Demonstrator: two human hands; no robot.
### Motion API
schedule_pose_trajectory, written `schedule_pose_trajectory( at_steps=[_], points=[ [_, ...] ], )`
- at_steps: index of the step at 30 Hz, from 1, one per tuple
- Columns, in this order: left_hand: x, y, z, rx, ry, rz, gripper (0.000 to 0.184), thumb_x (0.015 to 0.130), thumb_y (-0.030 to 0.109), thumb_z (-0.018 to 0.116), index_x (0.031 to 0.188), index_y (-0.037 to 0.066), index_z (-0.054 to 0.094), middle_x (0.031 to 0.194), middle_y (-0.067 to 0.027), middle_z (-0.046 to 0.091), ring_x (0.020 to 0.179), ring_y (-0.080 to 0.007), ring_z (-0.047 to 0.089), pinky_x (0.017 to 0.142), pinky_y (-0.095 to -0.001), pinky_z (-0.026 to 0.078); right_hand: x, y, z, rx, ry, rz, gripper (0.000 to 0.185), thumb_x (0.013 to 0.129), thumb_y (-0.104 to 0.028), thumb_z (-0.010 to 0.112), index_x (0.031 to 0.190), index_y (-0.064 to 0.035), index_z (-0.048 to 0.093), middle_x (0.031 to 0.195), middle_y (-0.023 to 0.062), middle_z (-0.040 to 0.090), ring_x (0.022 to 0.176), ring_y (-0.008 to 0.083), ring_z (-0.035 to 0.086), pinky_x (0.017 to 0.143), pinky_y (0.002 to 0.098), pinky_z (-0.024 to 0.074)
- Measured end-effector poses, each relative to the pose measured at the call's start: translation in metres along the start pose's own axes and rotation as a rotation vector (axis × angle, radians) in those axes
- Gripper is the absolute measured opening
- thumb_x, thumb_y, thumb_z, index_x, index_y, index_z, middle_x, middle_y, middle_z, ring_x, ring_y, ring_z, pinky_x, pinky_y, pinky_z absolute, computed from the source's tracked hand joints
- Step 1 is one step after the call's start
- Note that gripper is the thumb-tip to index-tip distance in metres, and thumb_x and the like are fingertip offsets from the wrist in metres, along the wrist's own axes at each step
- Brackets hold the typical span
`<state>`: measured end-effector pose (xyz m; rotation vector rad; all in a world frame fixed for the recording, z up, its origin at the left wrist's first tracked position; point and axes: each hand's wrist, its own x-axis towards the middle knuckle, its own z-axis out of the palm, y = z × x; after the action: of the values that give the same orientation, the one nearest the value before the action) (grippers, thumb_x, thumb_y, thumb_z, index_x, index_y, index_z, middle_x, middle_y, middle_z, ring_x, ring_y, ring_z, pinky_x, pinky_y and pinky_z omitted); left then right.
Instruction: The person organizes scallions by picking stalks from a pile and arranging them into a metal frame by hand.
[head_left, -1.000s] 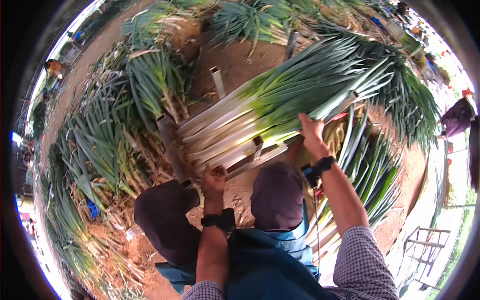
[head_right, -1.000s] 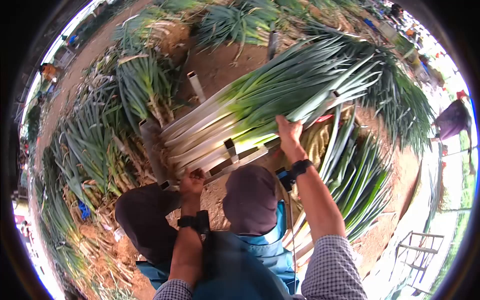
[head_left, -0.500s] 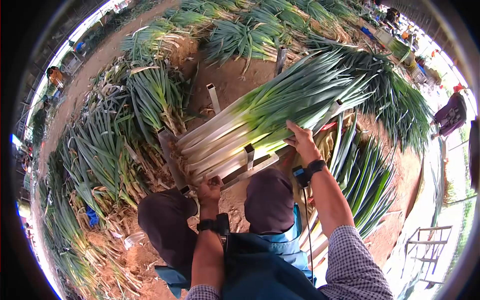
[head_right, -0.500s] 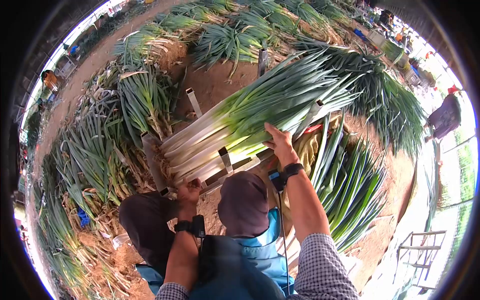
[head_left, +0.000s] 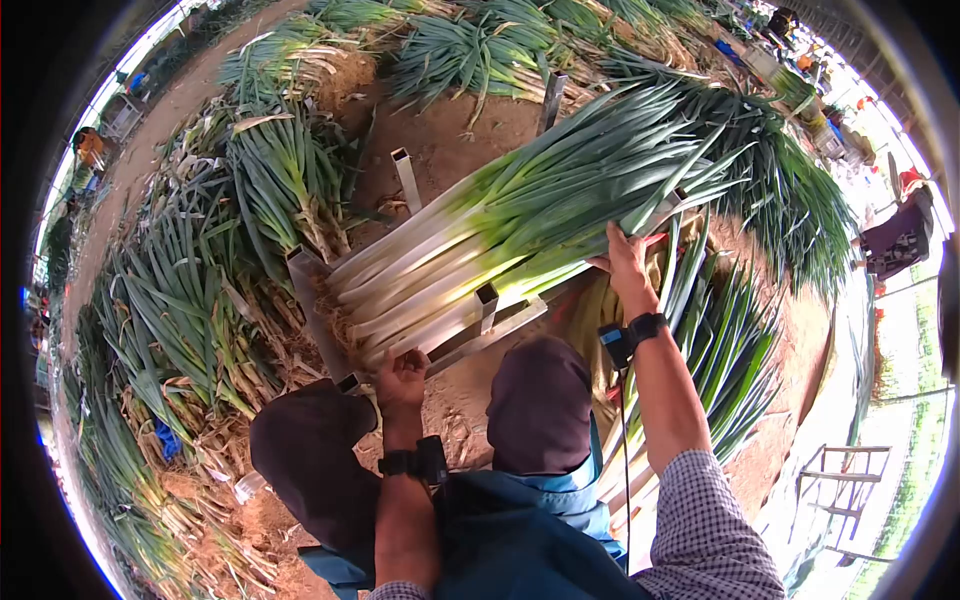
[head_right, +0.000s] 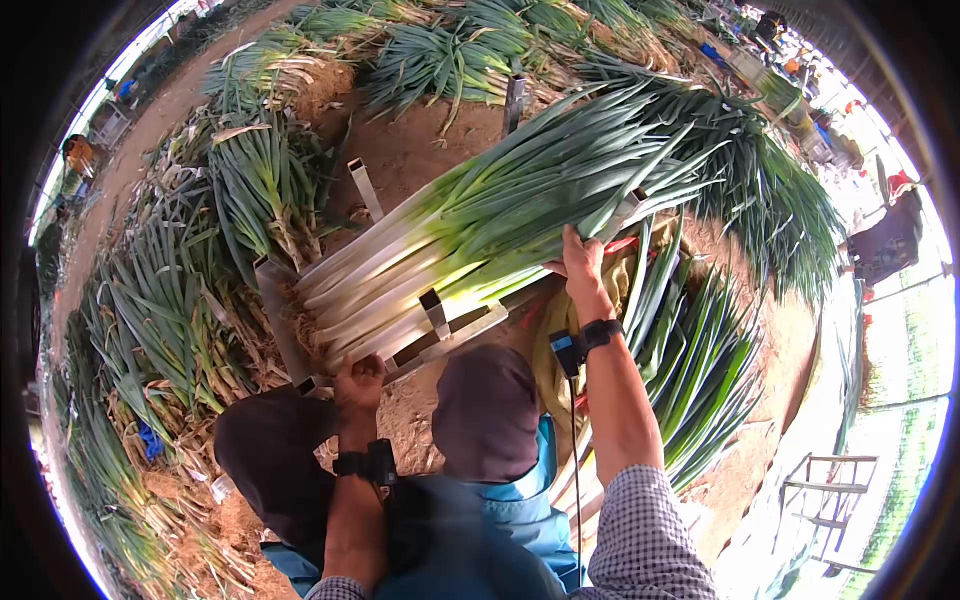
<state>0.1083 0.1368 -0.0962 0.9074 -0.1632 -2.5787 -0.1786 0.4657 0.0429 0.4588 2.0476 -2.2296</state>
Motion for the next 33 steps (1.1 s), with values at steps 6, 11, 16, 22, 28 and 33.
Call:
schedule_pose_trajectory(
  at_steps=[6,11,16,22,28,33],
  points=[
    [-0.007,0.002,-0.006,-0.008,-0.097,-0.023,0.030,0.097,0.027,0.064,0.114,0.003,0.064,0.105,-0.0129,0.070,0.104,-0.0312,0.064,0.094,-0.0478,0.052,-0.037,-0.015,-0.015,-0.412,-0.103,-0.198,0.054,0.091,-0.046,0.069,0.094,0.0075,0.065,0.076,0.0160,0.069,0.067,0.0211,0.070,0.053,0.0305,0.0554],
    [-0.011,-0.008,0.005,0.097,-0.009,0.089,0.027,0.098,0.028,0.063,0.112,0.005,0.064,0.102,-0.0094,0.071,0.103,-0.0278,0.065,0.094,-0.0466,0.051,-0.076,-0.017,0.003,-1.073,-0.227,-1.361,0.041,0.072,-0.019,0.080,0.108,-0.0051,0.069,0.112,0.0123,0.065,0.112,0.0327,0.057,0.105,0.0502,0.0412],
    [-0.008,-0.009,0.010,0.157,0.087,0.104,0.022,0.098,0.028,0.064,0.109,0.009,0.063,0.097,-0.0065,0.070,0.090,-0.0241,0.068,0.086,-0.0451,0.053,-0.047,-0.029,0.029,-1.405,-0.625,-1.365,0.049,0.068,-0.027,0.080,0.112,-0.0105,0.065,0.104,0.0065,0.065,0.108,0.0253,0.057,0.099,0.0437,0.0410],
    [-0.005,-0.012,0.020,0.192,0.236,0.122,0.022,0.097,0.032,0.064,0.102,0.010,0.063,0.087,-0.0048,0.069,0.083,-0.0221,0.067,0.079,-0.0432,0.053,-0.008,-0.044,0.056,-1.505,-0.925,-1.089,0.030,0.076,-0.032,0.080,0.095,-0.0098,0.074,0.091,0.0094,0.071,0.093,0.0281,0.066,0.085,0.0400,0.0444],
    [0.009,-0.009,0.018,0.234,0.428,0.061,0.033,0.096,0.042,0.064,0.103,0.010,0.061,0.087,-0.0055,0.068,0.086,-0.0245,0.067,0.085,-0.0457,0.047,-0.007,-0.050,0.077,-1.697,-1.052,-0.508,0.047,0.077,-0.038,0.079,0.114,-0.0095,0.073,0.111,0.0176,0.070,0.112,0.0349,0.063,0.097,0.0444,0.0486],
    [0.001,-0.003,0.023,0.214,0.344,-0.014,0.028,0.095,0.039,0.065,0.108,0.014,0.060,0.097,-0.0030,0.069,0.094,-0.0259,0.068,0.083,-0.0465,0.046,-0.005,-0.036,0.074,-1.754,-1.049,-0.550,0.046,0.080,-0.041,0.074,0.113,-0.0094,0.072,0.111,0.0161,0.070,0.112,0.0361,0.063,0.095,0.0474,0.0487]
  ],
)
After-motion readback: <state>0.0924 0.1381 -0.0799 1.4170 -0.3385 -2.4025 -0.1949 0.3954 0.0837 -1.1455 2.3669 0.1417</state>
